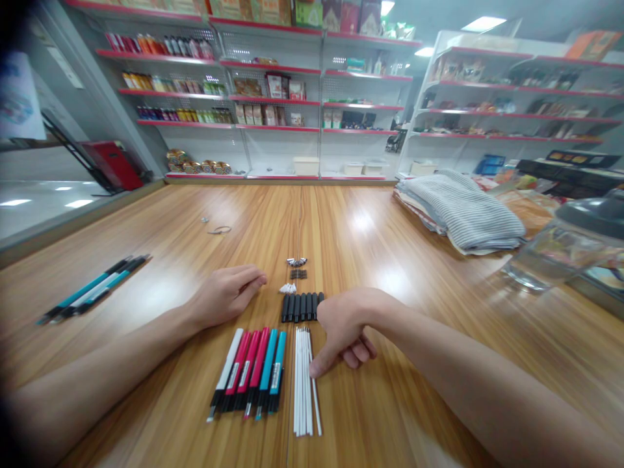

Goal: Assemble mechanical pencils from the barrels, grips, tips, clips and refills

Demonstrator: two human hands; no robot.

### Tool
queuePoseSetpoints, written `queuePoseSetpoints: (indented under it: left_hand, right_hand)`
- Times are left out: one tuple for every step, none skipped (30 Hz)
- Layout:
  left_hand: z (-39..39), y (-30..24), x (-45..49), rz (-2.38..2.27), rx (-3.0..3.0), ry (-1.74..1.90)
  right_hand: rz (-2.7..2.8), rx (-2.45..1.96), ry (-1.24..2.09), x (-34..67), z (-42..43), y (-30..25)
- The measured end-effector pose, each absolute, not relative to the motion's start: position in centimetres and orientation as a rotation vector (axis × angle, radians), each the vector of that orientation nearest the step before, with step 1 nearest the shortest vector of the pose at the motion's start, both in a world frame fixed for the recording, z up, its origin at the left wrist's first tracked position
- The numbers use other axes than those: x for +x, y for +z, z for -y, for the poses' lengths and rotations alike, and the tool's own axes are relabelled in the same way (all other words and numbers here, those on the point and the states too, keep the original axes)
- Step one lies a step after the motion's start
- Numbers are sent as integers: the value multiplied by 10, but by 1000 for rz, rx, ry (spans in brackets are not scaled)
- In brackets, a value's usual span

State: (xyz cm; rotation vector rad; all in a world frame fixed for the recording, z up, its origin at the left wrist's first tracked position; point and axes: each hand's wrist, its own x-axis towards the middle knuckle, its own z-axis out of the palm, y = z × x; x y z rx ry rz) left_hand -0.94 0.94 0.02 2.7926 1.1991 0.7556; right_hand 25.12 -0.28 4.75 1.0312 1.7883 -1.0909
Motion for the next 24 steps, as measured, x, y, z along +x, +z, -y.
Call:
queuePoseSetpoints:
  left_hand:
    - [-9, 0, -10, -1198, 2792, 760]
    - [-9, 0, -10, -1198, 2790, 760]
    - [-9, 0, -10, -1200, 2788, 762]
    - [-9, 0, -10, -1200, 2787, 762]
    - [-9, 0, -10, -1201, 2787, 762]
    - [-9, 0, -10, -1201, 2787, 761]
    - [-9, 0, -10, -1202, 2788, 761]
    - [-10, 0, -10, -1202, 2790, 762]
    - [-10, 0, -10, -1204, 2790, 765]
    - [-10, 0, -10, -1206, 2790, 767]
    - [-10, 0, -10, -1208, 2789, 771]
    - [-10, 0, -10, -1208, 2789, 773]
    - [-10, 0, -10, -1205, 2790, 776]
    - [-10, 0, -10, -1201, 2791, 779]
    - [-10, -1, -10, -1197, 2792, 781]
    - [-9, -1, -10, -1192, 2794, 784]
    - [-9, -1, -10, -1190, 2795, 788]
    - [-9, 0, -10, -1189, 2795, 789]
    - [-9, 0, -10, -1191, 2796, 790]
    - [-9, 0, -10, -1195, 2797, 788]
    - [-9, 0, -9, -1202, 2795, 786]
    - [-9, 0, -9, -1209, 2792, 781]
    - [-9, 0, -9, -1214, 2789, 777]
    - [-9, 0, -8, -1214, 2788, 778]
  right_hand:
    - [-1793, 1029, -1083, 251, 3, 47]
    - [-1794, 1028, -1078, 251, 3, 47]
    - [-1794, 1028, -1076, 251, 3, 47]
    - [-1793, 1027, -1076, 251, 3, 47]
    - [-1791, 1024, -1079, 251, 4, 47]
    - [-1789, 1024, -1084, 251, 4, 47]
    - [-1788, 1025, -1087, 251, 4, 48]
    - [-1788, 1027, -1090, 250, 5, 49]
    - [-1787, 1030, -1089, 250, 6, 49]
    - [-1788, 1033, -1088, 250, 6, 50]
    - [-1789, 1037, -1085, 250, 6, 50]
    - [-1791, 1038, -1084, 250, 6, 49]
    - [-1791, 1036, -1086, 250, 6, 48]
    - [-1792, 1032, -1088, 250, 5, 46]
    - [-1795, 1029, -1092, 250, 4, 44]
    - [-1797, 1023, -1097, 251, 2, 43]
    - [-1798, 1014, -1101, 252, 1, 44]
    - [-1800, 999, -1101, 254, 0, 46]
    - [-1810, 973, -1091, 255, 1, 51]
    - [-1837, 934, -1077, 256, 3, 59]
    - [-1883, 889, -1070, 257, 8, 69]
    - [-1967, 831, -1066, 257, 14, 81]
    - [-2081, 774, -1105, 257, 23, 94]
    - [-2211, 740, -1189, 255, 34, 105]
